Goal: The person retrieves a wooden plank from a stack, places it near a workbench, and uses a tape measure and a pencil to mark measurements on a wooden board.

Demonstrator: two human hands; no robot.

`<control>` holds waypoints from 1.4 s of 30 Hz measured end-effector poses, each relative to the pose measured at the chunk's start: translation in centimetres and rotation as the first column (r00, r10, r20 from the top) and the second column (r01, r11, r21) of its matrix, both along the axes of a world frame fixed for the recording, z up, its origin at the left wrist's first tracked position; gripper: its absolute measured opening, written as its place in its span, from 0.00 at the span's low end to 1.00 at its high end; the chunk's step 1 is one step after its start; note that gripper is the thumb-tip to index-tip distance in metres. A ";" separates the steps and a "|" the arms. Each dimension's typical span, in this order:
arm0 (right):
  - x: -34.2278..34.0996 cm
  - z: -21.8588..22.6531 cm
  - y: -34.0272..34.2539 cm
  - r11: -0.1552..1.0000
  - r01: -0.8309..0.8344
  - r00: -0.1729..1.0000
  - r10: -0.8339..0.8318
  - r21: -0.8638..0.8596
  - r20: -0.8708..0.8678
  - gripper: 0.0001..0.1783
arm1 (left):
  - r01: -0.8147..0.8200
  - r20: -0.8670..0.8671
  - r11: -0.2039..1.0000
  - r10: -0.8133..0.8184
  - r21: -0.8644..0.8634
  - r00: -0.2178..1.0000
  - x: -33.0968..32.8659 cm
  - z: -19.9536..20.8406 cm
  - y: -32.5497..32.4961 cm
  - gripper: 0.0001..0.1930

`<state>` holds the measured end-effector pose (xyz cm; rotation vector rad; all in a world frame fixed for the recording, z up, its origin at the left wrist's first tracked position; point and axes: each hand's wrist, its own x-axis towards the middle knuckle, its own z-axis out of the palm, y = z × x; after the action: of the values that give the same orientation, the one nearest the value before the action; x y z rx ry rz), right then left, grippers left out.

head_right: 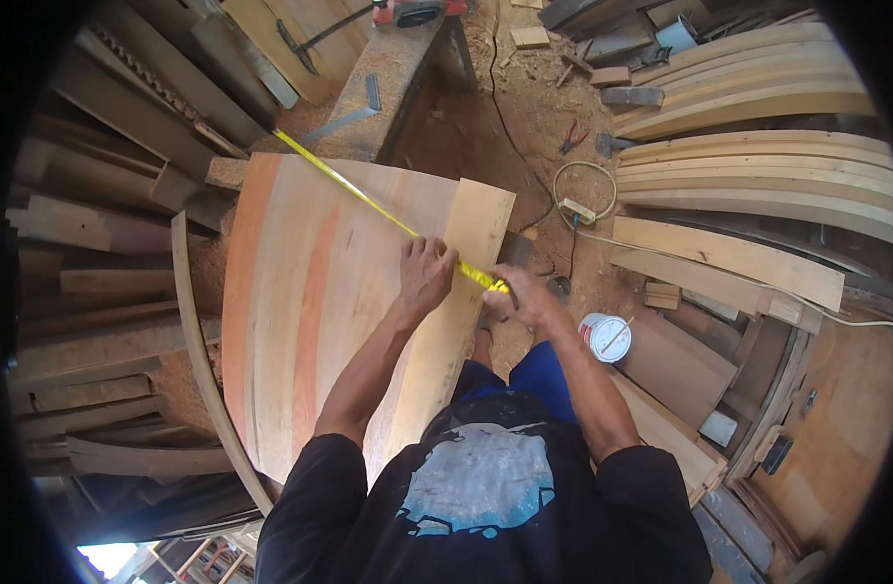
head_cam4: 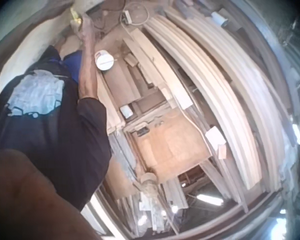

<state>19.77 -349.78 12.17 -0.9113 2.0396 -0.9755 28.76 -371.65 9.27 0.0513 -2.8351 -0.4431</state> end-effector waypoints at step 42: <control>23.2 0.8 4.2 0.985 -0.173 0.972 0.174 -0.021 0.160 0.25 | -0.751 0.493 0.651 0.692 -0.109 0.528 37.6 -1.7 14.3 0.38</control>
<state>42.96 -345.54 12.93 -0.9641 1.7904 -0.9299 66.34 -357.38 7.57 1.5366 -2.8661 -0.4273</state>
